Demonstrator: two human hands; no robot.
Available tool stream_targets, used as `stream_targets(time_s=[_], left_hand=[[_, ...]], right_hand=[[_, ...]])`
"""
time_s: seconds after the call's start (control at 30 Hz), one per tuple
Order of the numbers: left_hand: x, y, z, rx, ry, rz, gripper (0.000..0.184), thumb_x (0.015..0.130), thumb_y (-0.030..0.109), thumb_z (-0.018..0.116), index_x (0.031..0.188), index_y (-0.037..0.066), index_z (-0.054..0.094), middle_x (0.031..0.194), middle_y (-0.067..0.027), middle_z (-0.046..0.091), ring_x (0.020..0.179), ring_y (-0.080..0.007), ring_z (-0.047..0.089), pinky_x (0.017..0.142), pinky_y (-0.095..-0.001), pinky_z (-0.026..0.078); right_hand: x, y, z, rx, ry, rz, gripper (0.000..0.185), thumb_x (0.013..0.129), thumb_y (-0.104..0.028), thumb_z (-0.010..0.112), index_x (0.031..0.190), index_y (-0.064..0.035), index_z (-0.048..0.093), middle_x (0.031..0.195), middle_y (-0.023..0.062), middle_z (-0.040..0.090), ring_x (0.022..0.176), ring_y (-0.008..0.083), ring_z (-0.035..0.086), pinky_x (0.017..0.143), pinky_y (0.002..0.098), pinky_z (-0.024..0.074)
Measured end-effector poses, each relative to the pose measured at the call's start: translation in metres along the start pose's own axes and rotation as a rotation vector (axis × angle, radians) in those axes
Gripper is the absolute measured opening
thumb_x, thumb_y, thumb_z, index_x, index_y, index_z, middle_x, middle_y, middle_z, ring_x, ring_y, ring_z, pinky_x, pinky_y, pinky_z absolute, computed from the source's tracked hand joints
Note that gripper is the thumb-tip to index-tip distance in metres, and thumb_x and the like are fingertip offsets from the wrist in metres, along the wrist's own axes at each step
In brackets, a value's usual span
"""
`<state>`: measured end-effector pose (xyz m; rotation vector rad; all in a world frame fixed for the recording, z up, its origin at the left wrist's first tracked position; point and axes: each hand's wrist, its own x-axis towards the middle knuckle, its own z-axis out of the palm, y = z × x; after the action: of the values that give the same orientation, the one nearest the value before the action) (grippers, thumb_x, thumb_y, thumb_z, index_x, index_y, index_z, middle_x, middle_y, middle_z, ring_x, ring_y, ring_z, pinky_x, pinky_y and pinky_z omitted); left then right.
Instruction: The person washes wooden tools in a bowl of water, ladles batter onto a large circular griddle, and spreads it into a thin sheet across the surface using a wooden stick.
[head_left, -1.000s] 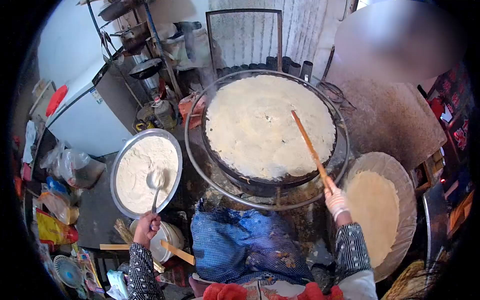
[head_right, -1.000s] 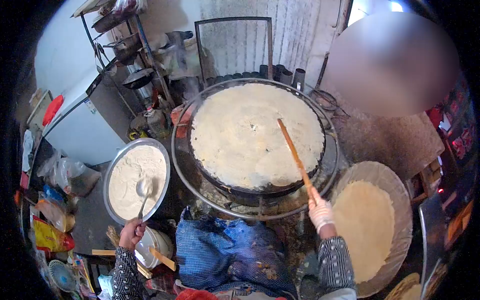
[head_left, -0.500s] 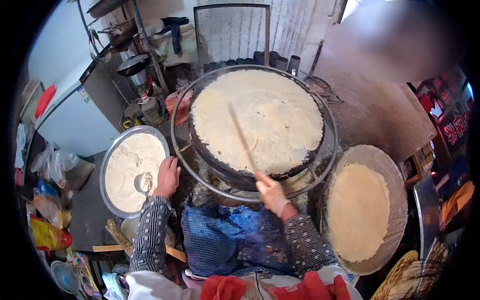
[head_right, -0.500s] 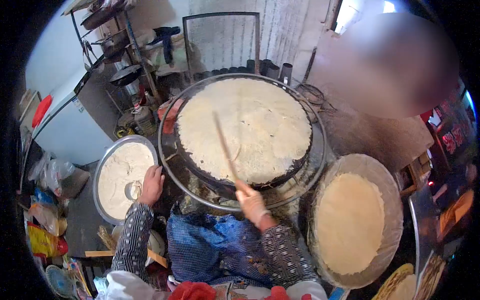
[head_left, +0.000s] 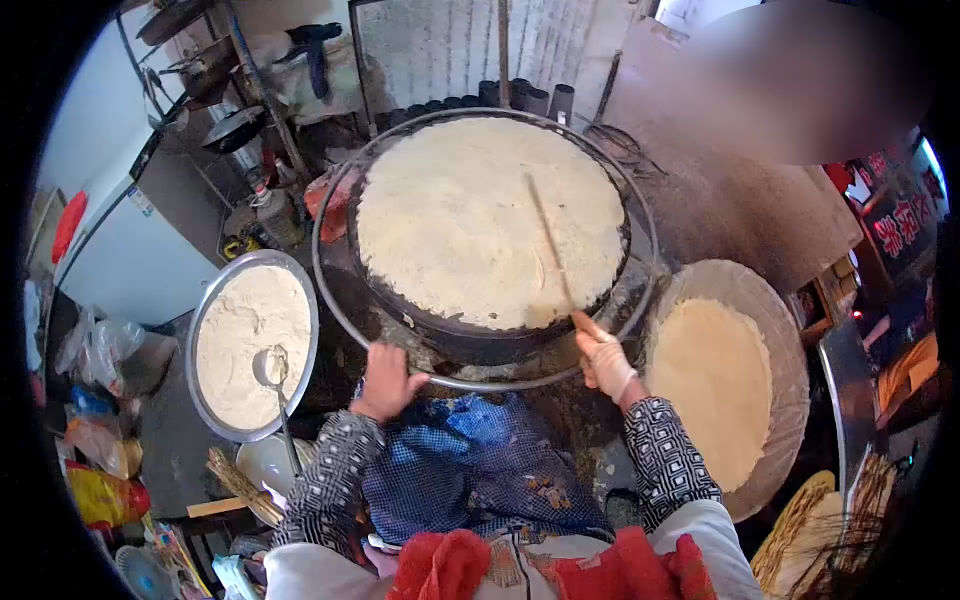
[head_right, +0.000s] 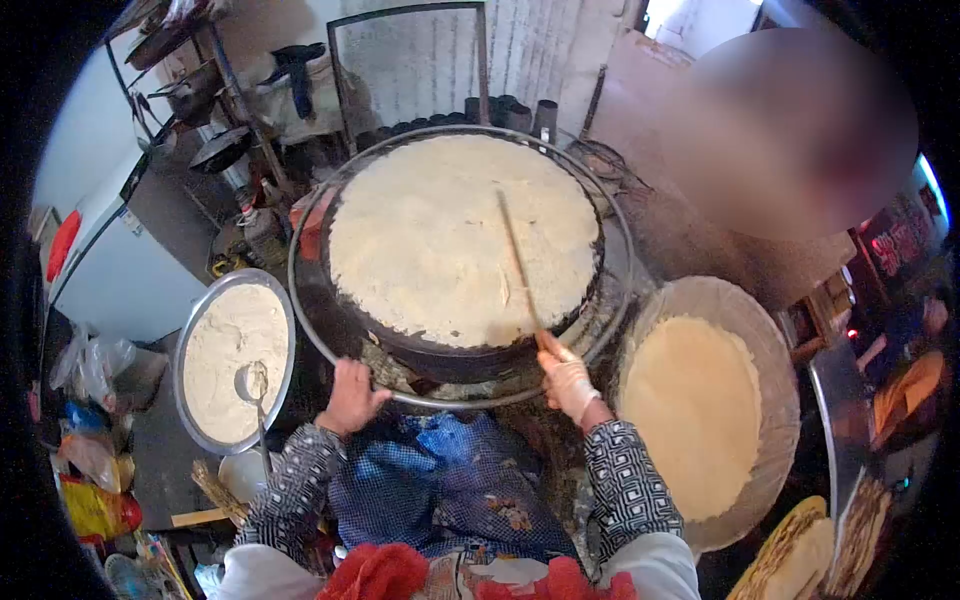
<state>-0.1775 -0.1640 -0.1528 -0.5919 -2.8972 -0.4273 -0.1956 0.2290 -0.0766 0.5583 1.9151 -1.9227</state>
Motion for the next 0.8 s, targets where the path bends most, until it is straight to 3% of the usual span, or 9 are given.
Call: stream_targets(time_s=[0.1, 0.27, 0.43, 0.5, 0.57, 0.63, 0.7, 0.73, 0.8], left_hand=[[0.005, 0.07, 0.001, -0.129, -0.049, -0.138, 0.072, 0.079, 0.047, 0.068, 0.114, -0.012, 0.046, 0.1, -0.0244, 0.051, 0.1, -0.042, 0.046, 0.093, -0.0505, 0.034], [-0.003, 0.131, 0.013, -0.277, 0.026, 0.119, 0.076, 0.078, 0.029, 0.073, 0.129, -0.014, 0.037, 0.118, -0.0301, 0.048, 0.112, -0.0456, 0.045, 0.105, -0.054, 0.029], [0.0, 0.044, -0.039, -0.06, -0.067, 0.129, 0.06, 0.08, 0.037, 0.069, 0.123, -0.002, 0.053, 0.12, -0.0195, 0.055, 0.12, -0.0369, 0.047, 0.112, -0.0578, 0.021], [0.0, -0.013, -0.051, 0.251, -0.06, 0.098, 0.058, 0.082, 0.043, 0.065, 0.115, -0.004, 0.057, 0.118, -0.0197, 0.056, 0.122, -0.037, 0.045, 0.112, -0.0578, 0.02], [0.005, -0.058, -0.048, 0.323, -0.008, 0.216, 0.06, 0.083, 0.052, 0.059, 0.105, -0.004, 0.06, 0.105, -0.0213, 0.059, 0.114, -0.0374, 0.049, 0.112, -0.0557, 0.022], [0.023, -0.037, -0.05, 0.199, -0.418, 0.122, 0.063, 0.081, 0.059, 0.055, 0.091, -0.002, 0.061, 0.09, -0.0201, 0.059, 0.101, -0.0367, 0.053, 0.105, -0.0525, 0.032], [0.011, 0.0, -0.029, 0.192, -0.14, 0.182, 0.064, 0.08, 0.062, 0.055, 0.087, 0.0, 0.062, 0.083, -0.0168, 0.059, 0.088, -0.0328, 0.054, 0.084, -0.0442, 0.041], [0.015, 0.029, -0.031, 0.244, -0.312, 0.09, 0.066, 0.081, 0.064, 0.053, 0.09, -0.001, 0.063, 0.082, -0.0151, 0.059, 0.085, -0.0296, 0.055, 0.084, -0.0438, 0.042], [0.01, 0.073, -0.001, 0.268, -0.187, 0.037, 0.064, 0.083, 0.065, 0.05, 0.09, 0.003, 0.064, 0.079, -0.0124, 0.059, 0.077, -0.0277, 0.054, 0.082, -0.0441, 0.04]], right_hand=[[-0.008, 0.013, 0.021, 0.014, -0.138, -0.042, 0.045, 0.098, -0.025, 0.052, 0.142, -0.0317, 0.044, 0.055, -0.0051, 0.036, 0.039, 0.0081, 0.029, 0.035, 0.0267, 0.0282], [-0.029, 0.025, 0.072, -0.083, -0.219, -0.083, 0.045, 0.097, -0.023, 0.054, 0.141, -0.0234, 0.047, 0.058, -0.0058, 0.043, 0.042, 0.0065, 0.037, 0.035, 0.0241, 0.0323], [-0.047, 0.034, 0.118, 0.224, -0.493, 0.047, 0.048, 0.096, -0.02, 0.056, 0.142, -0.0173, 0.045, 0.054, -0.0054, 0.044, 0.038, 0.0077, 0.038, 0.033, 0.024, 0.0321], [-0.061, 0.017, 0.107, 0.213, -0.349, -0.086, 0.049, 0.095, -0.025, 0.057, 0.142, -0.0162, 0.045, 0.054, -0.0043, 0.044, 0.038, 0.0076, 0.039, 0.034, 0.0227, 0.0313], [-0.048, -0.003, 0.072, 0.405, -0.136, -0.175, 0.048, 0.096, -0.03, 0.055, 0.142, -0.0187, 0.045, 0.054, -0.0044, 0.043, 0.038, 0.0079, 0.036, 0.034, 0.0226, 0.0311], [-0.014, -0.002, 0.018, 0.431, 0.079, -0.348, 0.052, 0.096, -0.031, 0.054, 0.145, -0.018, 0.039, 0.054, -0.0039, 0.042, 0.037, 0.0082, 0.034, 0.034, 0.0241, 0.0297], [0.008, 0.018, -0.023, 0.327, 0.088, -0.136, 0.047, 0.097, -0.033, 0.054, 0.142, -0.0234, 0.044, 0.056, -0.0043, 0.042, 0.039, 0.0075, 0.033, 0.034, 0.0238, 0.0314], [0.0, 0.019, -0.011, 0.177, 0.048, -0.16, 0.05, 0.097, -0.034, 0.055, 0.143, -0.0236, 0.042, 0.055, -0.0042, 0.041, 0.04, 0.0071, 0.034, 0.034, 0.0238, 0.033], [-0.022, 0.017, 0.04, -0.112, -0.012, -0.227, 0.048, 0.097, -0.032, 0.053, 0.143, -0.0217, 0.043, 0.057, -0.0042, 0.044, 0.041, 0.0068, 0.038, 0.036, 0.0243, 0.0366]])
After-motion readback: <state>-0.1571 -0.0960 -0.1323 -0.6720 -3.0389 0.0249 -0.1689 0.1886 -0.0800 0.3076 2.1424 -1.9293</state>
